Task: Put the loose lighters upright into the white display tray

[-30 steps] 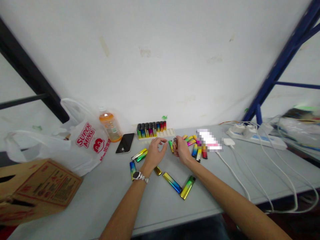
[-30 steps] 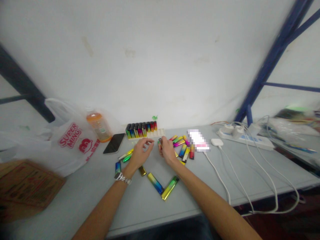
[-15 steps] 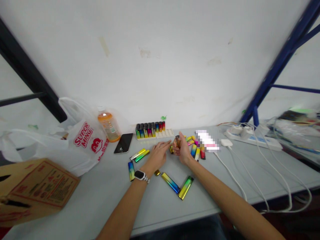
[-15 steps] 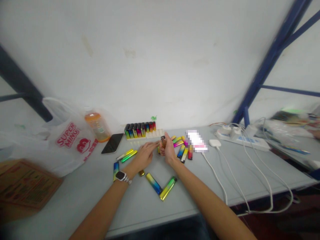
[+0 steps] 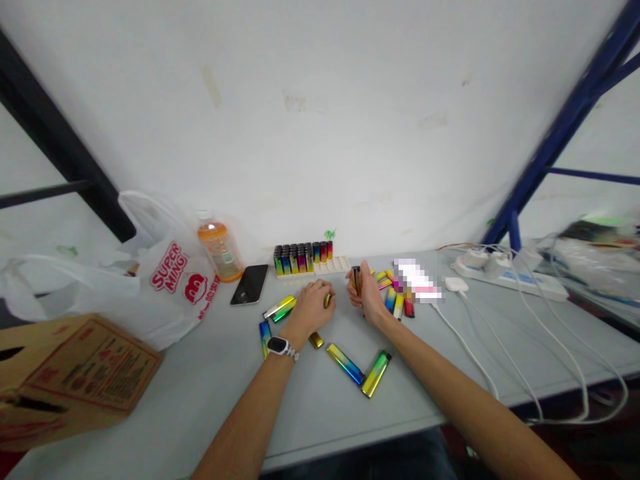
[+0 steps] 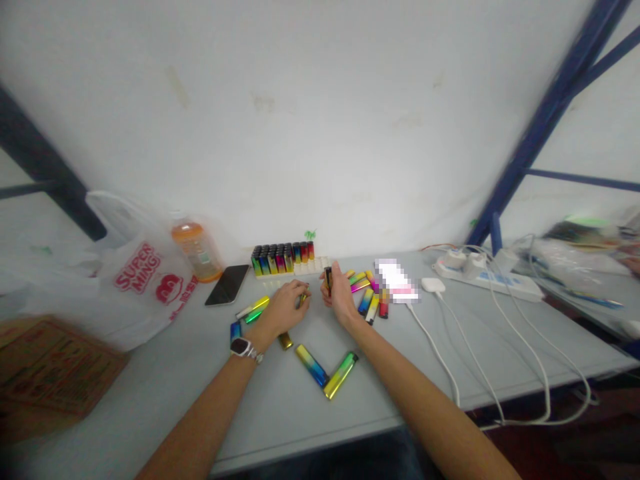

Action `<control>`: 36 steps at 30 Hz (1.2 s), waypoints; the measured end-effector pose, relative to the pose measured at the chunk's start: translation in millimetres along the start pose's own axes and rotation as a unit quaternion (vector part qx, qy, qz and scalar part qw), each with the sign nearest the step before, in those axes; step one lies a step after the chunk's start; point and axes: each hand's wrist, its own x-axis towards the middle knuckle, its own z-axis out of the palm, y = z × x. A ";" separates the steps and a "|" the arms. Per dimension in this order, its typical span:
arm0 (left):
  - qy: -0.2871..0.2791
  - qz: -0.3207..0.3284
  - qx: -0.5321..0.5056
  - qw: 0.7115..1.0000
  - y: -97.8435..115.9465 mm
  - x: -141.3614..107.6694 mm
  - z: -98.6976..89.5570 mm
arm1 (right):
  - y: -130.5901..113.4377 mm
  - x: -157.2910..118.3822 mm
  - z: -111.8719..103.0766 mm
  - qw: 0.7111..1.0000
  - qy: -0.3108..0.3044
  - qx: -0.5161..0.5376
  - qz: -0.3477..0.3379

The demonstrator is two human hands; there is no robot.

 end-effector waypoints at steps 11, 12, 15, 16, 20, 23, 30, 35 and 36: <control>0.018 -0.054 -0.009 0.998 -2.6 -0.4 6.7 | -10.4 74.2 -19.1 0.905 0.009 -0.343 -0.249; 0.013 -0.060 -0.011 0.998 -2.4 -0.2 6.5 | -11.2 84.7 -19.4 0.901 0.001 -0.353 -0.252; -0.003 -0.072 -0.019 0.997 -0.2 -0.3 3.4 | -11.5 112.3 -19.4 0.881 -0.018 -0.378 -0.284; -0.005 -0.074 -0.023 0.997 0.8 -0.7 1.9 | -10.9 119.7 -19.5 0.873 -0.023 -0.388 -0.296; -0.006 -0.067 -0.048 0.997 3.3 -3.3 -2.1 | -6.0 140.6 -21.0 0.844 -0.057 -0.438 -0.305; -0.007 -0.067 -0.063 0.996 3.2 -4.7 -2.0 | -3.3 149.9 -23.5 0.838 -0.072 -0.453 -0.296; 0.033 -0.083 -0.128 0.988 -0.1 -1.1 1.6 | -9.8 148.1 -27.8 0.751 -0.075 -0.579 -0.309; 0.099 -0.098 -0.194 0.971 0.8 0.2 -0.2 | -13.2 122.2 -25.8 0.619 -0.046 -0.736 -0.271; 0.112 -0.100 -0.202 0.968 1.7 0.2 -1.4 | -13.1 118.1 -25.9 0.603 -0.041 -0.753 -0.261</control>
